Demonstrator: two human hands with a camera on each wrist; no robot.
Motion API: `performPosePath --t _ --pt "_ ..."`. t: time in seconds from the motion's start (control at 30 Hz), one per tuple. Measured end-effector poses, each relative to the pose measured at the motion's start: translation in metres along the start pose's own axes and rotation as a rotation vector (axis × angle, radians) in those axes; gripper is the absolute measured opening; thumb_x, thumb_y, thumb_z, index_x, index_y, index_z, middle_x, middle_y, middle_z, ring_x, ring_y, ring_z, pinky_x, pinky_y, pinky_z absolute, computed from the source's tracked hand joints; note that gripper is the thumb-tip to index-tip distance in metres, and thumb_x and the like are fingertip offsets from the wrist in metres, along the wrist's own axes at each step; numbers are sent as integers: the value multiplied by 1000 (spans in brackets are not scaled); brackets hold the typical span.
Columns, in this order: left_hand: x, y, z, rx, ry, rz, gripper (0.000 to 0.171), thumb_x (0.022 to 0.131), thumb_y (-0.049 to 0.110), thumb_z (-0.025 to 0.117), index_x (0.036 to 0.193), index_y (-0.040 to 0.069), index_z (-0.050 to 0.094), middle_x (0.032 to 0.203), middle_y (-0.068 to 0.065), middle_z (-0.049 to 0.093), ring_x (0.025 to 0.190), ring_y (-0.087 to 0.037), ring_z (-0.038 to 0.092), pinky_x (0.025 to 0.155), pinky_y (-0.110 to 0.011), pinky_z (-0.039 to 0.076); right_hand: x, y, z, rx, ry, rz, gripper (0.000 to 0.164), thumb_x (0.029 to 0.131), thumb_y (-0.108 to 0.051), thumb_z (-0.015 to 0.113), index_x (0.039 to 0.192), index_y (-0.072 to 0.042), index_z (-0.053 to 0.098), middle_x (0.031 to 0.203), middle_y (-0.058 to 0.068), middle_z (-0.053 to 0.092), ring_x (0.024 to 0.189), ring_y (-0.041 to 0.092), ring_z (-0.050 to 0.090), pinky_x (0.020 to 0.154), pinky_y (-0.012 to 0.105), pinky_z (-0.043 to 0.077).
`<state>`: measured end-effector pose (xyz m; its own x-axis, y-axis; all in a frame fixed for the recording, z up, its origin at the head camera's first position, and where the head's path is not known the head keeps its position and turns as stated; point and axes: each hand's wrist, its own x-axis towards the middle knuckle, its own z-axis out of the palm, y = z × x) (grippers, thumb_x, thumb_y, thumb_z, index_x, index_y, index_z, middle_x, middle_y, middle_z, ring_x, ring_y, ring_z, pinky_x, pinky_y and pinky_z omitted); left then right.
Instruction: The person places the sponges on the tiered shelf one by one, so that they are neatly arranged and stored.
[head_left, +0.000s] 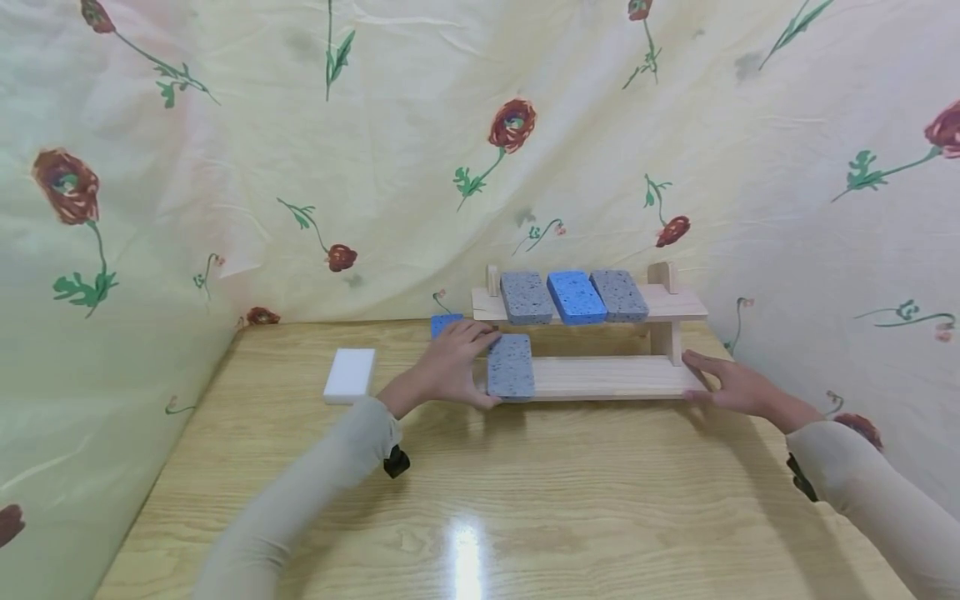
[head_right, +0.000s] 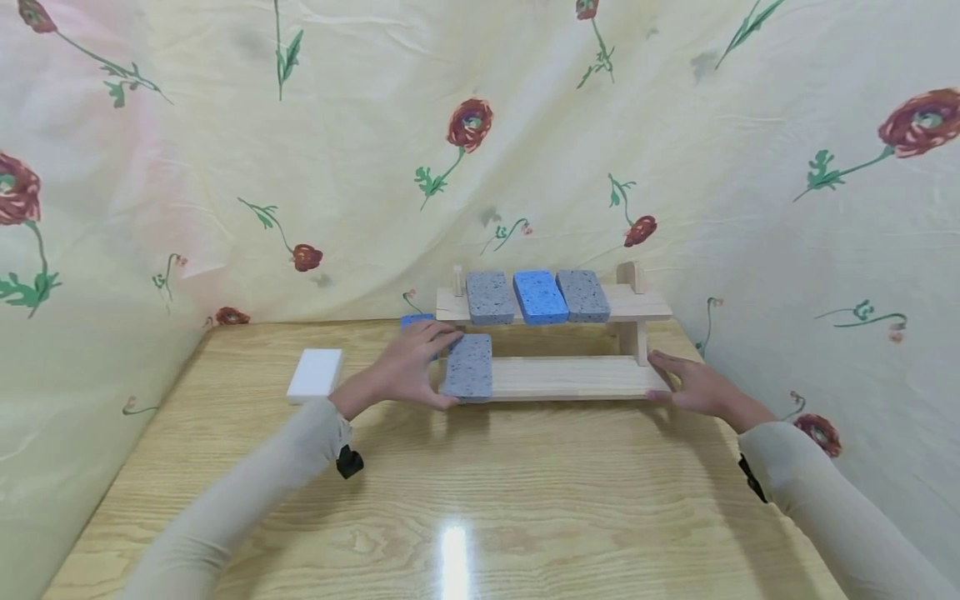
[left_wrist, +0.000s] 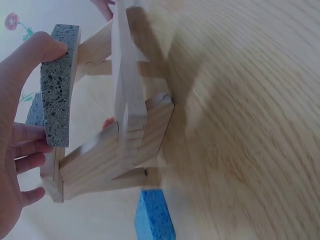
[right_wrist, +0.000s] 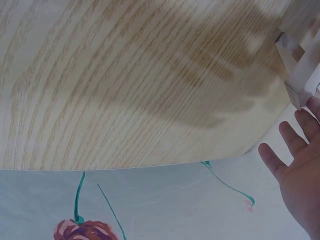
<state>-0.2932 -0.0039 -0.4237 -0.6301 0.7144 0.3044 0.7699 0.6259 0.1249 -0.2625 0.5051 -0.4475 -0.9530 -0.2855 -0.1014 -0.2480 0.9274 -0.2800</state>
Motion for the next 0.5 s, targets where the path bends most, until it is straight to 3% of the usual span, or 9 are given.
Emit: performPosePath --t 0.5 --pt "24 27 10 48 -9 14 109 70 71 77 154 10 45 151 -8 51 142 -26 44 121 -47 33 0 -3 -1 -7 -13 7 88 94 -45 70 153 10 35 156 35 35 140 59 35 108 71 34"
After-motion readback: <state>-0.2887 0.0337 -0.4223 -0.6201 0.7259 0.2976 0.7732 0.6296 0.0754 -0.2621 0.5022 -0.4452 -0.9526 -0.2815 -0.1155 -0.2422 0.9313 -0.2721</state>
